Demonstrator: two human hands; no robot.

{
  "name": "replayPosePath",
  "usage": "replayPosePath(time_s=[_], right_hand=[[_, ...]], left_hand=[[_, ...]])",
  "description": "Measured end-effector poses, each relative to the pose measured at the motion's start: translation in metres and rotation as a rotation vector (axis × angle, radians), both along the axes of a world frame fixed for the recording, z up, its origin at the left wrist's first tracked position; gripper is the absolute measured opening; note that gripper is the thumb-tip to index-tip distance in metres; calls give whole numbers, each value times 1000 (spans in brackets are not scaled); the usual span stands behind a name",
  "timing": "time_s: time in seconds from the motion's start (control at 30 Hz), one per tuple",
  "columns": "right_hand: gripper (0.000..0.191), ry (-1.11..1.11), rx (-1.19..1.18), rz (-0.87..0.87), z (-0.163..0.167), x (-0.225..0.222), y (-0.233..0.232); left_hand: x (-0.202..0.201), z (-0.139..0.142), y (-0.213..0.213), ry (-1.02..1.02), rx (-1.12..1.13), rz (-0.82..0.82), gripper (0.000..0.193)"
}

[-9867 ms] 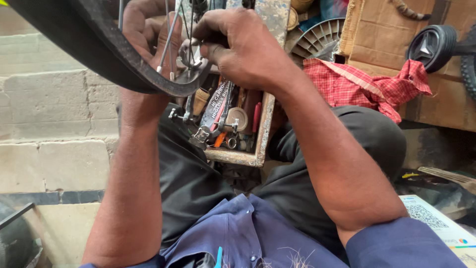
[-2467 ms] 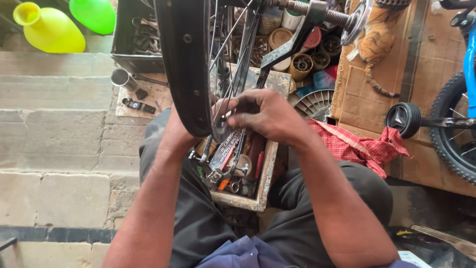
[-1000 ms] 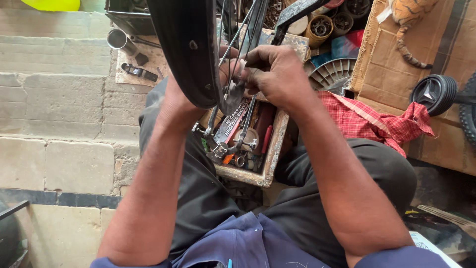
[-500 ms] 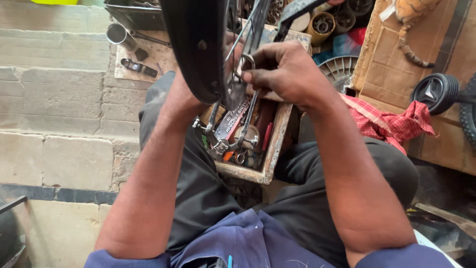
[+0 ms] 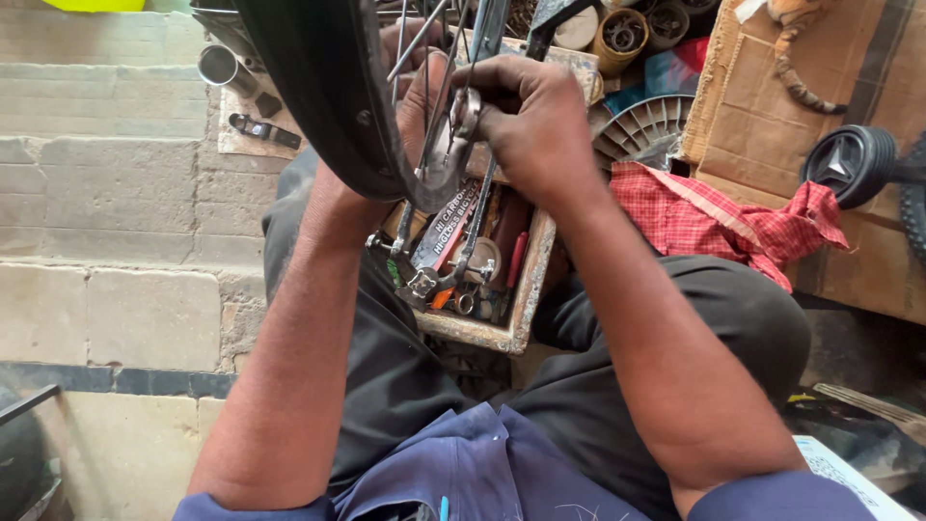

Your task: The person sits on the floor of a bicycle repair workshop with a bicycle wheel held in a repair stand, using a wrench to loosen and adjust hardware at the wheel hub and spokes. They repeatedly turn the fastener by hand and with the wrench, repositioning the wheel as they work.

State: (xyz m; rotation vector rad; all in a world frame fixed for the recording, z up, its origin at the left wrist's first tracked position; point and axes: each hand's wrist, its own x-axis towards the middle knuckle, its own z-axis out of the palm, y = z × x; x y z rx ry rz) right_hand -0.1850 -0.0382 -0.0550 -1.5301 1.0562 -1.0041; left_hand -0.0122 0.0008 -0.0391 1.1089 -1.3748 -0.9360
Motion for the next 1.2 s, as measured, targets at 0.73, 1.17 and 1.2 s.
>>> replayPosePath(time_s=[0.73, 1.17, 1.2], right_hand=[[9, 221, 4, 40, 16, -1, 3], [15, 82, 227, 12, 17, -5, 1], [20, 70, 242, 6, 15, -5, 1]], left_hand=[[11, 7, 11, -163, 169, 57, 31], [9, -1, 9, 326, 293, -41, 37], [11, -1, 11, 316, 272, -58, 36]])
